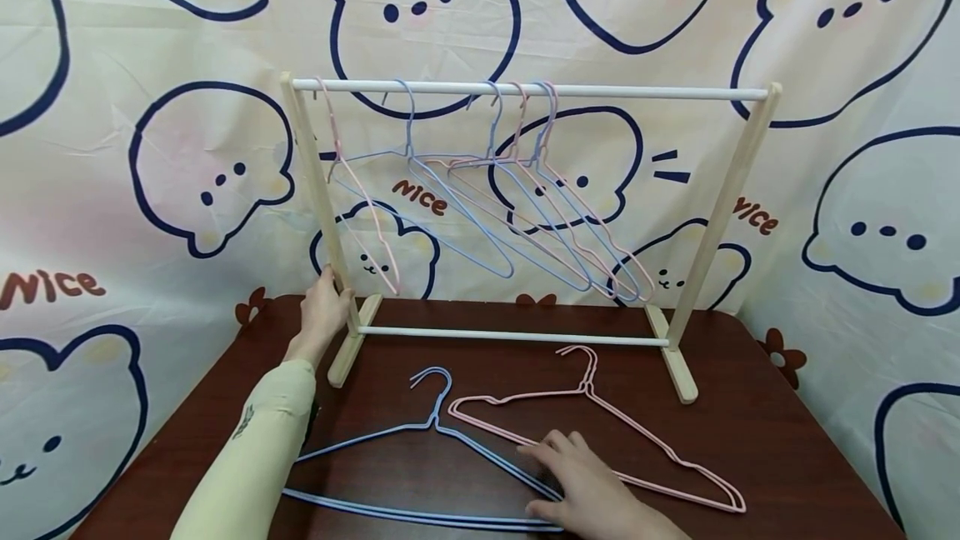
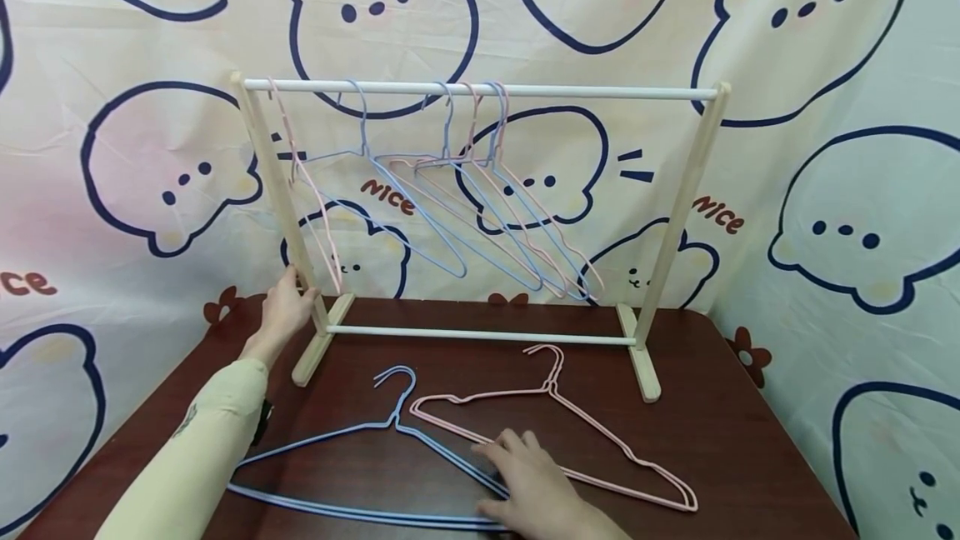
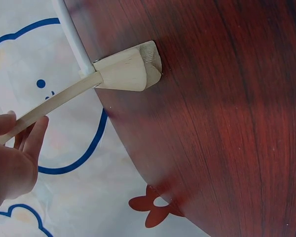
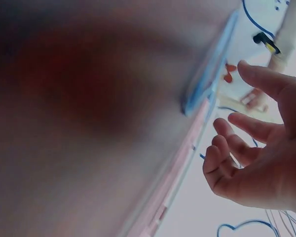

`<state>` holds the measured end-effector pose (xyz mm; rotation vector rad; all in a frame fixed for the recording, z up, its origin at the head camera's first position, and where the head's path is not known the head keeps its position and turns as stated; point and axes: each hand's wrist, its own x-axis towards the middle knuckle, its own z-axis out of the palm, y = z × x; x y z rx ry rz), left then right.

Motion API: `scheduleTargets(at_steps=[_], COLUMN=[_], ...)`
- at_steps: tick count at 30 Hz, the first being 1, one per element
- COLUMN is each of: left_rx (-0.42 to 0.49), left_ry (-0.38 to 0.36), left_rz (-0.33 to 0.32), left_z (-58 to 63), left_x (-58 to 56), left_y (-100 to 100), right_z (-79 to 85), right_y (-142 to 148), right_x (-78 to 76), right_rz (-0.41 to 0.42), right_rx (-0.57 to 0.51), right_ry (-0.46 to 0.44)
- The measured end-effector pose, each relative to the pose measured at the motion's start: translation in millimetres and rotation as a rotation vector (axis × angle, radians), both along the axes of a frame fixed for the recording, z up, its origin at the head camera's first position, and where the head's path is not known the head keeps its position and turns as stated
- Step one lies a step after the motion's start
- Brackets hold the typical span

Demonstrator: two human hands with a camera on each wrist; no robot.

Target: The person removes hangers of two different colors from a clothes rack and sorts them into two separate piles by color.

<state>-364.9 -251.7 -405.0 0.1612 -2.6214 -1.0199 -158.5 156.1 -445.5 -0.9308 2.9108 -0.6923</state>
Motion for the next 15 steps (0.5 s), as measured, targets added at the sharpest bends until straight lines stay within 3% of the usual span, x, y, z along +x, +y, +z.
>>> scheduleTargets(at_steps=[9,15], left_rx=[0.000,-0.008], left_ry=[-0.001,-0.006], left_rz=[0.001,0.007], left_z=[1.6,1.2], left_x=[0.2,0.5], left_y=[0.1,-0.2], right_z=[38.4,67.4], right_y=[16.2,32.4], right_x=[-6.0,-12.4], right_rz=[-0.122,-0.187], right_rx=[-0.152,-0.212], right_ry=[0.363,0.549])
